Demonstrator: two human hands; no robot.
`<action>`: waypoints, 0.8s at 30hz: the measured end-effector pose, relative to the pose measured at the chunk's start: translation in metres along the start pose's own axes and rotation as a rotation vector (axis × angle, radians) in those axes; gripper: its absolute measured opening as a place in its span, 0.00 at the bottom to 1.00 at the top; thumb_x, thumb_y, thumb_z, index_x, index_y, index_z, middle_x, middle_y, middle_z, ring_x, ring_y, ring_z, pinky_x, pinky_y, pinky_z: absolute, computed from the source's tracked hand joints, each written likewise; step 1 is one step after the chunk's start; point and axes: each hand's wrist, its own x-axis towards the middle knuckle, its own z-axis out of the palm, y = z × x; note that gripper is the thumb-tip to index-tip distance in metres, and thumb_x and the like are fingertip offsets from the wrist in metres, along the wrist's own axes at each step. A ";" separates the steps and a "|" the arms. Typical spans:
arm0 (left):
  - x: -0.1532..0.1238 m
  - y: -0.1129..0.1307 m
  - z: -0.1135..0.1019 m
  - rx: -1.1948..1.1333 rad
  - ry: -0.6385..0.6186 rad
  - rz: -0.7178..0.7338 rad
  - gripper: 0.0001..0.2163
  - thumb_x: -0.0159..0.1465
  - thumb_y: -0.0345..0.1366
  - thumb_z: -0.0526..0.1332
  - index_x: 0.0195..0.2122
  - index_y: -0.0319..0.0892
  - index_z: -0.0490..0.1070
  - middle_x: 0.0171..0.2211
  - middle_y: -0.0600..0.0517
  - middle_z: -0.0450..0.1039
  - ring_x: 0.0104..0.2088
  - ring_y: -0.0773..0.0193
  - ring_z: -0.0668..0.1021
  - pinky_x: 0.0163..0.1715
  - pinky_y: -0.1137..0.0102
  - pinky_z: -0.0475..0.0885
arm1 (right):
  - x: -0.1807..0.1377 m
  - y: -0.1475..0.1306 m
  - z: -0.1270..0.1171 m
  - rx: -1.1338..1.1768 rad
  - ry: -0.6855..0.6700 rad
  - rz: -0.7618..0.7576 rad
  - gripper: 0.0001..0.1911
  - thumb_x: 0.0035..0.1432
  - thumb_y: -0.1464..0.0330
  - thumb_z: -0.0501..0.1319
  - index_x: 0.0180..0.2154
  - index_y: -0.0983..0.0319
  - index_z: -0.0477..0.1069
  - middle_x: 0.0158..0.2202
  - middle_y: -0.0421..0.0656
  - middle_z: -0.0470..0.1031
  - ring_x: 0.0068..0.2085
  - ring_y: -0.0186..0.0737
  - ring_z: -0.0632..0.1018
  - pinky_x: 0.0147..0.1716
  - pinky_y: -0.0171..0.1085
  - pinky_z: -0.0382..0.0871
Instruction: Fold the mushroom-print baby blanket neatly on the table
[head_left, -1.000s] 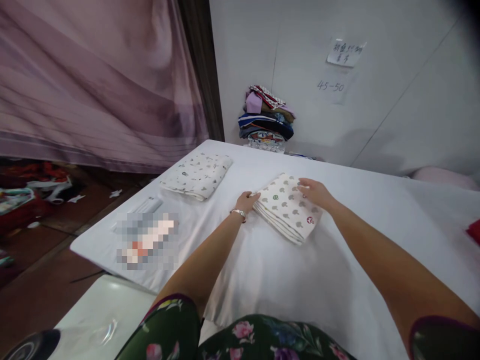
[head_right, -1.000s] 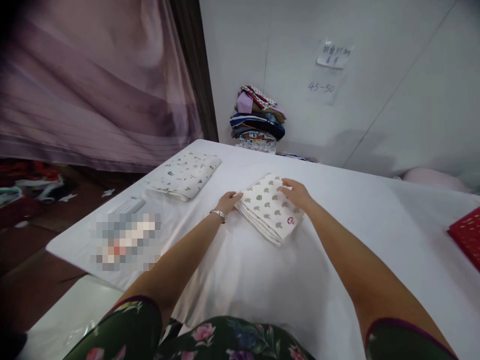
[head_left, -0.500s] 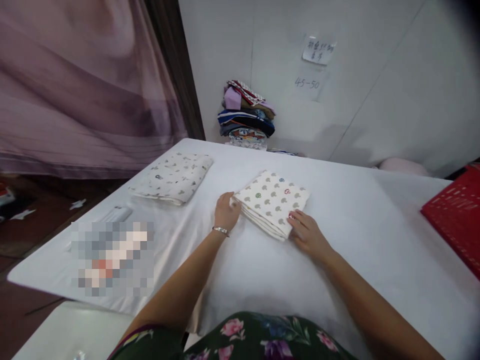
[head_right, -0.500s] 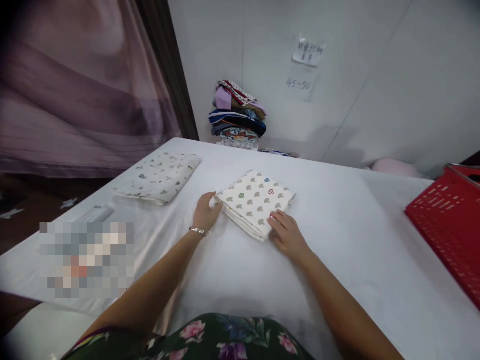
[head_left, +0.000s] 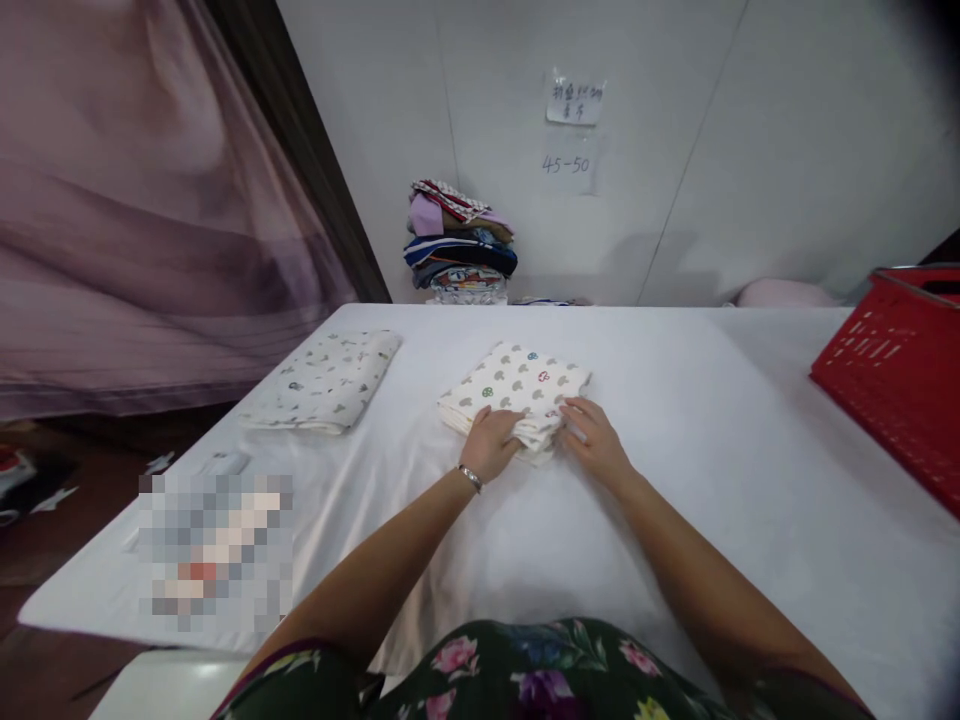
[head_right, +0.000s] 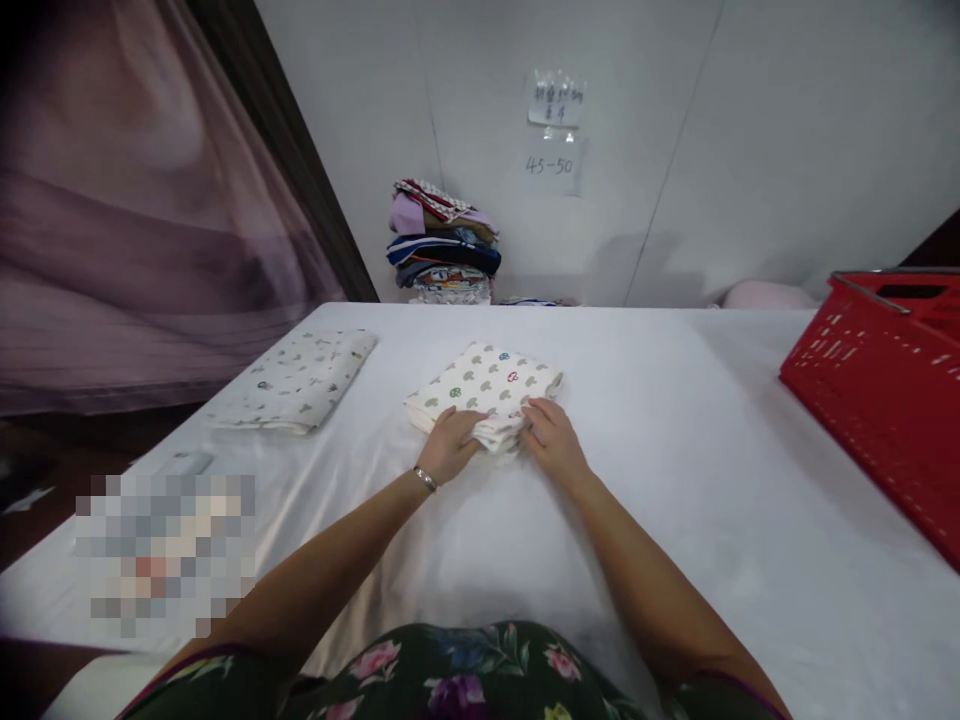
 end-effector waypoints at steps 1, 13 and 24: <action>0.005 0.000 -0.001 -0.077 0.012 -0.058 0.17 0.58 0.32 0.55 0.49 0.46 0.68 0.46 0.52 0.72 0.48 0.61 0.72 0.54 0.62 0.60 | -0.002 0.001 -0.002 0.063 0.042 0.147 0.15 0.55 0.64 0.56 0.43 0.61 0.70 0.47 0.50 0.71 0.50 0.48 0.71 0.47 0.49 0.68; 0.016 0.009 -0.011 -0.135 0.097 -0.117 0.16 0.58 0.32 0.53 0.47 0.46 0.70 0.44 0.54 0.73 0.45 0.62 0.73 0.46 0.69 0.66 | -0.007 -0.019 0.000 0.981 -0.426 1.121 0.14 0.53 0.61 0.62 0.30 0.67 0.68 0.31 0.50 0.76 0.26 0.42 0.79 0.15 0.33 0.71; 0.006 0.000 0.001 -0.049 0.037 0.032 0.18 0.56 0.31 0.56 0.49 0.45 0.68 0.46 0.50 0.72 0.46 0.60 0.74 0.47 0.65 0.68 | -0.007 -0.023 0.014 1.055 -0.287 1.007 0.07 0.50 0.69 0.62 0.32 0.64 0.66 0.31 0.44 0.75 0.30 0.39 0.78 0.17 0.32 0.72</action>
